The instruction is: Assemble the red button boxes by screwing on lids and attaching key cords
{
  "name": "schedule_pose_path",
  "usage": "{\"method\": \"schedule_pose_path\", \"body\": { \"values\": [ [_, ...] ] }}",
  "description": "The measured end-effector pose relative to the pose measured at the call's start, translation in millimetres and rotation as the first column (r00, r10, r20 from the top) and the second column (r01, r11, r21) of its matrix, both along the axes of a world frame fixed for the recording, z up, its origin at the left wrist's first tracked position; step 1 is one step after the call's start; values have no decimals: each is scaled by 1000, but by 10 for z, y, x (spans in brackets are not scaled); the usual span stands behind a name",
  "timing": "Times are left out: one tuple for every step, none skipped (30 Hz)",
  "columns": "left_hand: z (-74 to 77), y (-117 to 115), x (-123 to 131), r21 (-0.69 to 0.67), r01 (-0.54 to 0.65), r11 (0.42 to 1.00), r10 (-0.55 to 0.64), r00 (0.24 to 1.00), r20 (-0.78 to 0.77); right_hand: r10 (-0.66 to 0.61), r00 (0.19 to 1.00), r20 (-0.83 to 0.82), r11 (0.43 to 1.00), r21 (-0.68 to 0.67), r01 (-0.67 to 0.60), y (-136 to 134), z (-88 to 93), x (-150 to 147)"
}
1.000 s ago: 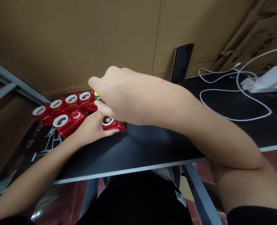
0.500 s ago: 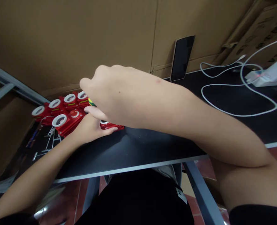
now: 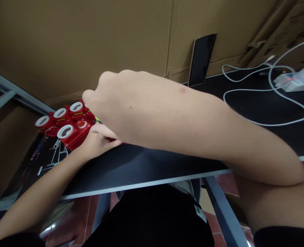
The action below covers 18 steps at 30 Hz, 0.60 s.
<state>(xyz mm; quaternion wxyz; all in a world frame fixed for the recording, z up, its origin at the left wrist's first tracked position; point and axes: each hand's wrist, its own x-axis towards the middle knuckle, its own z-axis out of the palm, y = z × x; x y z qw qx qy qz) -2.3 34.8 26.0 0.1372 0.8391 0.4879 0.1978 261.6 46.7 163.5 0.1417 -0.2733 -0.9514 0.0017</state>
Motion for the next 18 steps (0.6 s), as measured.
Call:
{"method": "schedule_pose_path", "body": {
  "values": [
    [-8,5,-1,5,19,1000,-19,999,31,0,1000,-6,1000,3,0,15,-9,11],
    [-14,8,-2,10,41,999,-42,997,58,6,1000,-19,1000,9,-6,32,-23,24],
    [-18,11,-2,14,59,998,-60,995,77,17,999,-33,1000,12,-16,50,-40,39],
    [-21,12,-4,18,72,997,-74,994,83,28,998,-52,1000,10,-27,65,-58,53],
    [-24,13,-6,21,80,997,-81,994,79,38,996,-77,999,3,-38,76,-74,66],
    [-28,13,-9,24,83,996,-85,994,70,42,994,-105,999,-9,-43,83,-86,76],
    [-34,14,-13,27,83,996,-84,995,58,41,990,-132,999,-22,-44,86,-94,83],
    [-43,15,-17,30,81,996,-82,996,47,37,989,-145,998,-36,-43,87,-98,86],
    [-53,17,-20,35,79,996,-80,996,37,39,988,-148,998,-46,-46,87,-98,85],
    [-64,19,-23,43,79,996,-80,996,28,47,989,-142,997,-51,-54,90,-96,82],
    [-74,22,-23,56,76,996,-78,997,23,62,989,-131,996,-55,-69,97,-95,75],
    [-81,24,-22,78,71,994,-73,997,23,81,989,-124,994,-63,-89,109,-96,67],
    [-85,27,-20,106,63,992,-66,997,27,99,987,-130,991,-73,-109,126,-102,57],
    [-84,30,-16,133,53,990,-58,998,34,112,981,-156,988,-85,-126,146,-111,46],
    [-79,33,-13,152,43,988,-50,998,40,116,974,-195,986,-94,-136,168,-123,35],
    [-71,35,-10,153,35,988,-41,998,39,113,967,-230,986,-96,-138,188,-135,23],
    [-60,36,-9,137,27,990,-32,999,31,107,964,-245,988,-85,-132,203,-145,11],
    [-49,36,-9,106,18,994,-20,1000,12,98,969,-229,992,-58,-114,211,-149,-3]
  ]
}}
